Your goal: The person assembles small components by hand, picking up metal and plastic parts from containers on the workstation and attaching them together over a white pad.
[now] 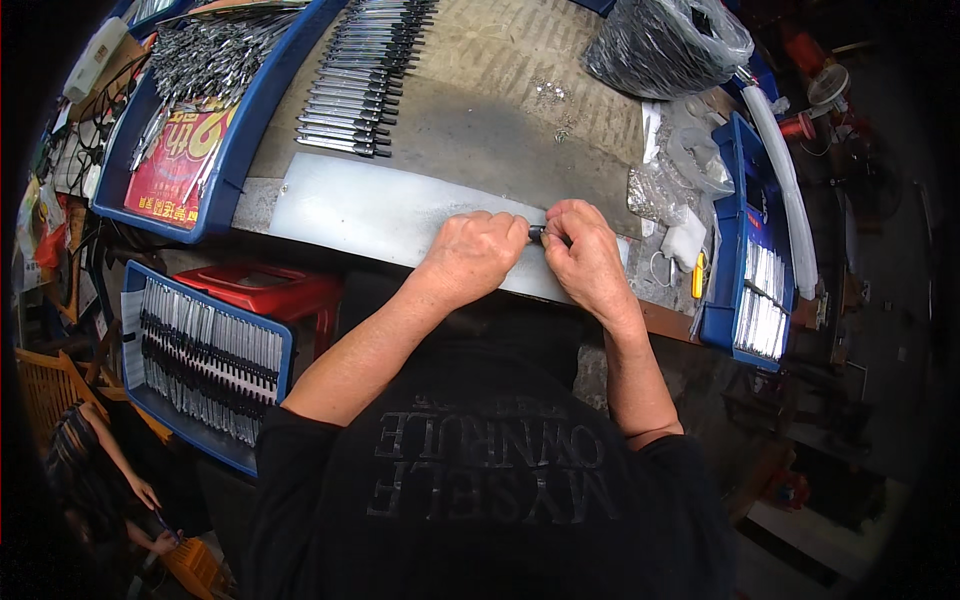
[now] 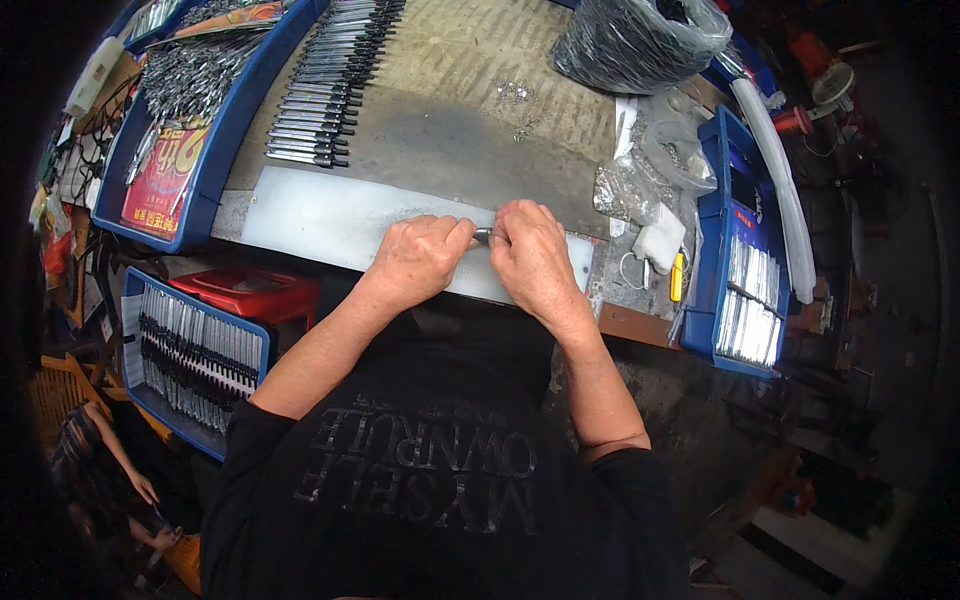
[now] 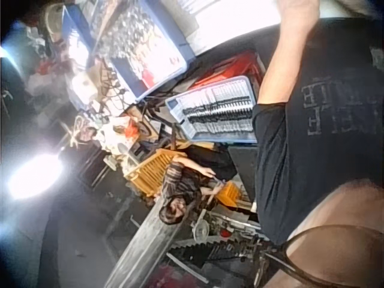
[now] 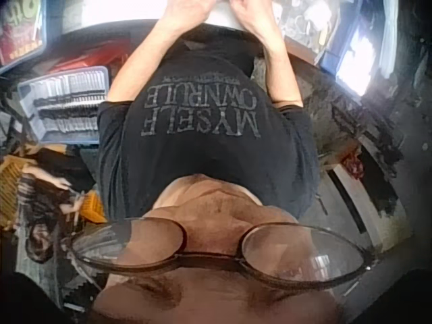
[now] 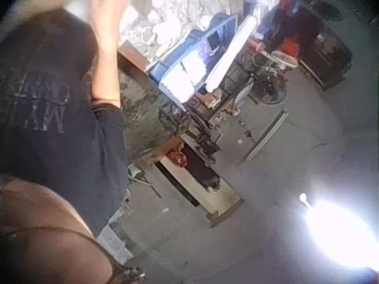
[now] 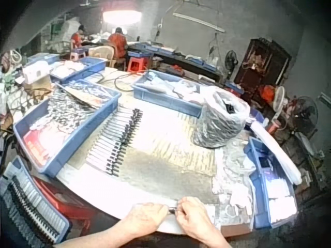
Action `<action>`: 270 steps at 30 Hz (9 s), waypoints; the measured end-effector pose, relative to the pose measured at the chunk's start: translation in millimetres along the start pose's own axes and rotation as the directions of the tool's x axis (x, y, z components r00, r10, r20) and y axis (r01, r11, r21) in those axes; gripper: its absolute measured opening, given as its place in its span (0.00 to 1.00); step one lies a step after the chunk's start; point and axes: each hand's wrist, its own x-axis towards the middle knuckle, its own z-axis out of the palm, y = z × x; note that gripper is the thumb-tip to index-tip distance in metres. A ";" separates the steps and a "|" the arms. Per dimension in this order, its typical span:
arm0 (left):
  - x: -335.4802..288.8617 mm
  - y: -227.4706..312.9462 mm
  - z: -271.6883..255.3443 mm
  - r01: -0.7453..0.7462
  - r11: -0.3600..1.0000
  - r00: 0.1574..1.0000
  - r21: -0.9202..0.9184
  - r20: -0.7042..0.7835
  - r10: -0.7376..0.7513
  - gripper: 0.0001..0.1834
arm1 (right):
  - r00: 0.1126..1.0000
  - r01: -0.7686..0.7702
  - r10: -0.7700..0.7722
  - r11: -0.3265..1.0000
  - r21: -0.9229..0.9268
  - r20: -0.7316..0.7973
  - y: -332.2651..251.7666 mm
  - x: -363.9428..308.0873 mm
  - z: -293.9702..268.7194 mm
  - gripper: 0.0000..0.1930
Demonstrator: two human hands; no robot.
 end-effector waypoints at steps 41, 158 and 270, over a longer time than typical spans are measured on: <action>6.8 18.6 -27.4 0.038 0.999 0.999 0.004 -0.023 -0.037 0.07 | 0.983 -0.110 0.167 0.874 0.473 -0.079 -1.6 -10.8 7.8 0.09; 34.7 -194.5 -66.3 0.128 0.936 0.989 0.329 -0.111 -0.096 0.08 | 0.971 0.061 0.024 0.937 0.345 -0.238 1.3 -15.0 31.8 0.08; -4.3 -9.6 -52.7 0.481 0.050 0.758 -0.875 0.387 -0.525 0.05 | 0.659 -0.743 0.726 0.589 -0.318 -0.197 243.2 -79.5 -227.2 0.10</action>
